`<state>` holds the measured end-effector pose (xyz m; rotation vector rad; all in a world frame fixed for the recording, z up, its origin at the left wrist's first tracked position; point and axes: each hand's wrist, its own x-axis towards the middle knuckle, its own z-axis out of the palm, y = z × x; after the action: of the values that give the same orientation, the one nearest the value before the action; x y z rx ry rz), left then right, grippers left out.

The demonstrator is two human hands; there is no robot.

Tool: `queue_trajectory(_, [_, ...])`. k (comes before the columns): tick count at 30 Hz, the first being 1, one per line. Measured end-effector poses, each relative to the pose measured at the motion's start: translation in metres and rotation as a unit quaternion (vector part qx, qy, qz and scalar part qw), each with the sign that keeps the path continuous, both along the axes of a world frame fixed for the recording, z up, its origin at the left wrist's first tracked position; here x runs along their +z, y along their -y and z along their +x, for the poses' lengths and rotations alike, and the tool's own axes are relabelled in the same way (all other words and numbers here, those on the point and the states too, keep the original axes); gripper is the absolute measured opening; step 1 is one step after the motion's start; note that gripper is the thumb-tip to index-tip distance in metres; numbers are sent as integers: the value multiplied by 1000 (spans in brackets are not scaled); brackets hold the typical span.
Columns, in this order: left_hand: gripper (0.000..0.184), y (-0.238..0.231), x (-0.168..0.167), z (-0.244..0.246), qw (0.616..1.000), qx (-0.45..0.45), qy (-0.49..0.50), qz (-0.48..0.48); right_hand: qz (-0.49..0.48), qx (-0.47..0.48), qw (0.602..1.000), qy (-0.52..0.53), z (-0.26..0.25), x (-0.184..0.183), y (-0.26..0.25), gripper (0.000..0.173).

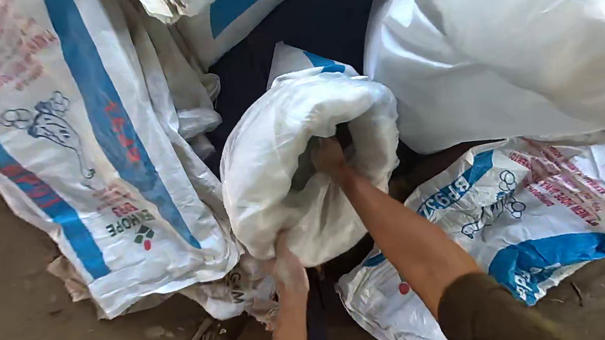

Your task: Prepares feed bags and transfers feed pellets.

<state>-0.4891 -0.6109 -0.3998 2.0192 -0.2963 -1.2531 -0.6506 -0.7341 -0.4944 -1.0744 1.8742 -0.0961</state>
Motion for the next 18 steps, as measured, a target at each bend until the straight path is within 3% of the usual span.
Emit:
queue_trajectory(1, [24, 4, 7, -3, 998, 28, -41, 25, 68, 45, 997, -16, 1, -10, 19, 47])
queue_trajectory(3, [18, 6, 26, -5, 991, 54, -104, 69, 137, 33, 990, -16, -3, -26, 35, 52])
queue_trajectory(5, [23, 7, 44, 0, 983, 43, -167, 61, 129, 26, 990, -49, -11, -61, 32, 66])
queue_trajectory(7, [31, 8, 59, 6, 971, 37, -232, 34, 110, 30, 992, -54, -23, -85, 22, 55])
queue_trajectory(9, [39, 11, 70, 8, 956, 49, -288, 25, 96, 16, 994, -45, -39, -75, 18, 48])
queue_trajectory(12, [38, 11, 91, 0, 940, 54, -336, 38, 18, 13, 993, -112, -57, -21, 28, 43])
queue_trajectory(14, [37, 11, 115, -8, 940, 40, -336, 43, -89, 49, 980, -169, -61, 12, 36, 43])
queue_trajectory(18, [21, -9, 139, -11, 941, -11, -336, -36, -379, 150, 886, -222, -66, 36, 43, 21])
